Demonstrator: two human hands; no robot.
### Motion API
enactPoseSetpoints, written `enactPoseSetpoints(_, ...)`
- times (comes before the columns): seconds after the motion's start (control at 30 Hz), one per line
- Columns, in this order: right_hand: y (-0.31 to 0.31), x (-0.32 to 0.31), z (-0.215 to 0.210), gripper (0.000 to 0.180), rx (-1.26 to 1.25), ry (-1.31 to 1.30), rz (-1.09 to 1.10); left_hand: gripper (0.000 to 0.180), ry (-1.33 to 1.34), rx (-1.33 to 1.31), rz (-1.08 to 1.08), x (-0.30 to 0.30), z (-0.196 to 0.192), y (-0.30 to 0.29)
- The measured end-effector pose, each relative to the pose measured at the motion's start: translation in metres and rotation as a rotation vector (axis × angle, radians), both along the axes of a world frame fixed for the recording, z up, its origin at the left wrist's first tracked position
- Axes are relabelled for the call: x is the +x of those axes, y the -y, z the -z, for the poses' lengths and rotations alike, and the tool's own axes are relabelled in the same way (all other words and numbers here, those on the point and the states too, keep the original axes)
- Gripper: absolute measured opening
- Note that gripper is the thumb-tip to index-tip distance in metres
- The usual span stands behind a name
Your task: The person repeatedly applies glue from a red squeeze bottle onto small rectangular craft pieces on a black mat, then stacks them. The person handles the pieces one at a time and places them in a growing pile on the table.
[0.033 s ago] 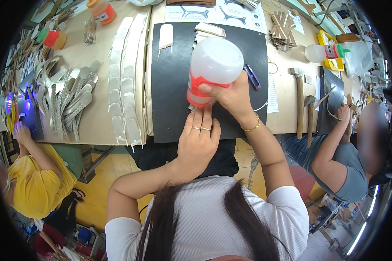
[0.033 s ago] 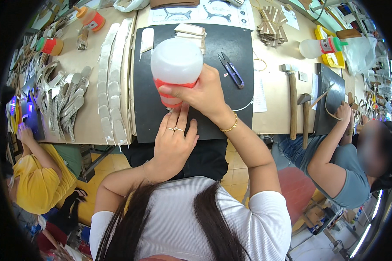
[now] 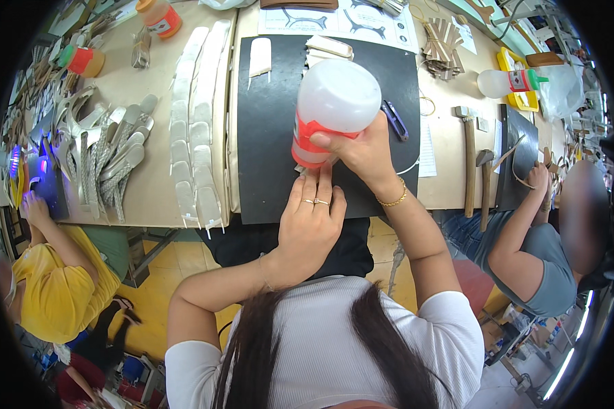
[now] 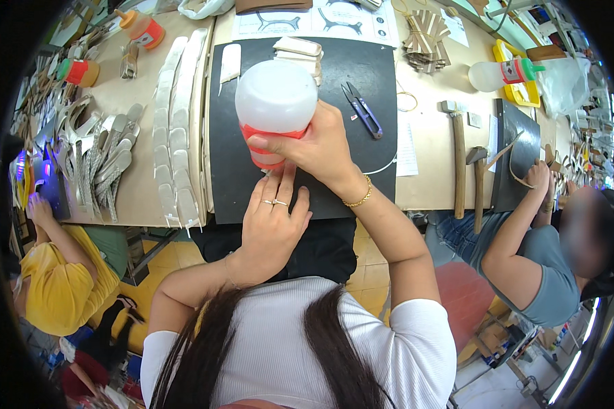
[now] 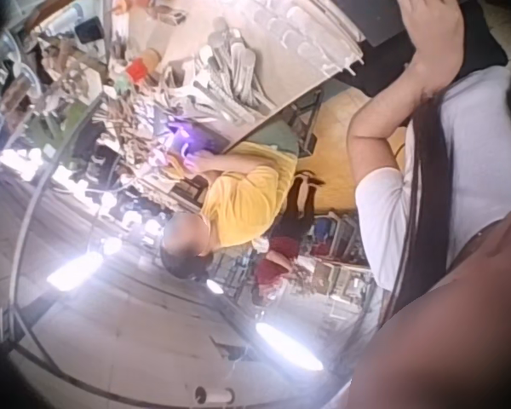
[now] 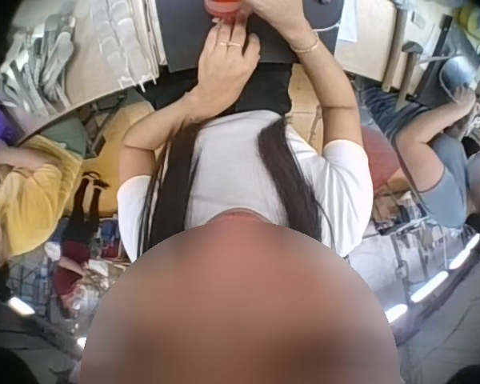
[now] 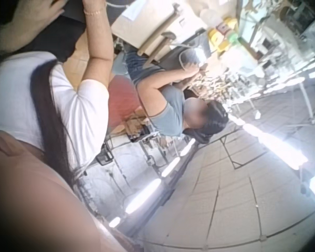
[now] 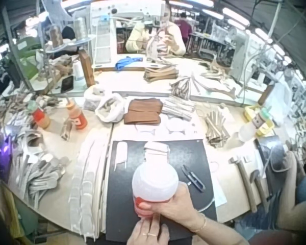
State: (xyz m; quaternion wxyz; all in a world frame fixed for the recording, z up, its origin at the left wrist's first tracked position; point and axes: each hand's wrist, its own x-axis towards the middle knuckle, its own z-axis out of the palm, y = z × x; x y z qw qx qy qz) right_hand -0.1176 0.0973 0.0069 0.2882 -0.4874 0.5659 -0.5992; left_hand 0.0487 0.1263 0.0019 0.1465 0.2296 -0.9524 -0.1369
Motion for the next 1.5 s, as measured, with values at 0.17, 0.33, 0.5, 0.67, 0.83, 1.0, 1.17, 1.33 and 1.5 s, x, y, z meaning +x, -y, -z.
enactPoseSetpoints(0.17,-0.003,-0.029,-0.01,0.044,-0.053,0.135,0.155,0.045,-0.011,-0.008,0.006,-0.003,0.001,0.008)
enactPoseSetpoints(0.33,-0.007,-0.045,-0.008,0.043,-0.081,0.046,0.233,0.043,-0.002,0.019,0.017,-0.004,-0.003,0.013)
enactPoseSetpoints(0.5,-0.008,-0.044,0.001,0.048,-0.008,0.006,0.217,0.041,0.012,0.073,0.013,-0.005,-0.01,0.016)
enactPoseSetpoints(0.67,-0.025,-0.046,0.004,0.05,-0.019,-0.028,0.249,0.038,-0.016,0.127,0.021,-0.006,-0.016,0.022)
enactPoseSetpoints(0.83,-0.045,-0.047,0.014,0.059,-0.176,0.24,0.345,0.031,-0.081,0.326,0.018,-0.005,-0.026,0.044)
enactPoseSetpoints(1.0,-0.057,-0.035,0.035,0.075,-0.215,0.275,0.457,0.033,-0.126,0.439,-0.141,-0.009,-0.022,0.074)
enactPoseSetpoints(1.17,-0.065,-0.029,0.047,0.076,-0.194,0.33,0.475,0.04,-0.122,0.529,-0.226,-0.012,-0.005,0.082)
enactPoseSetpoints(1.33,-0.07,-0.013,0.046,0.08,-0.191,0.322,0.44,0.04,-0.109,0.616,-0.25,-0.009,0.002,0.083)
enactPoseSetpoints(1.5,-0.077,0.013,0.038,0.101,-0.025,0.339,0.396,0.039,-0.095,0.618,-0.256,-0.008,0.002,0.083)
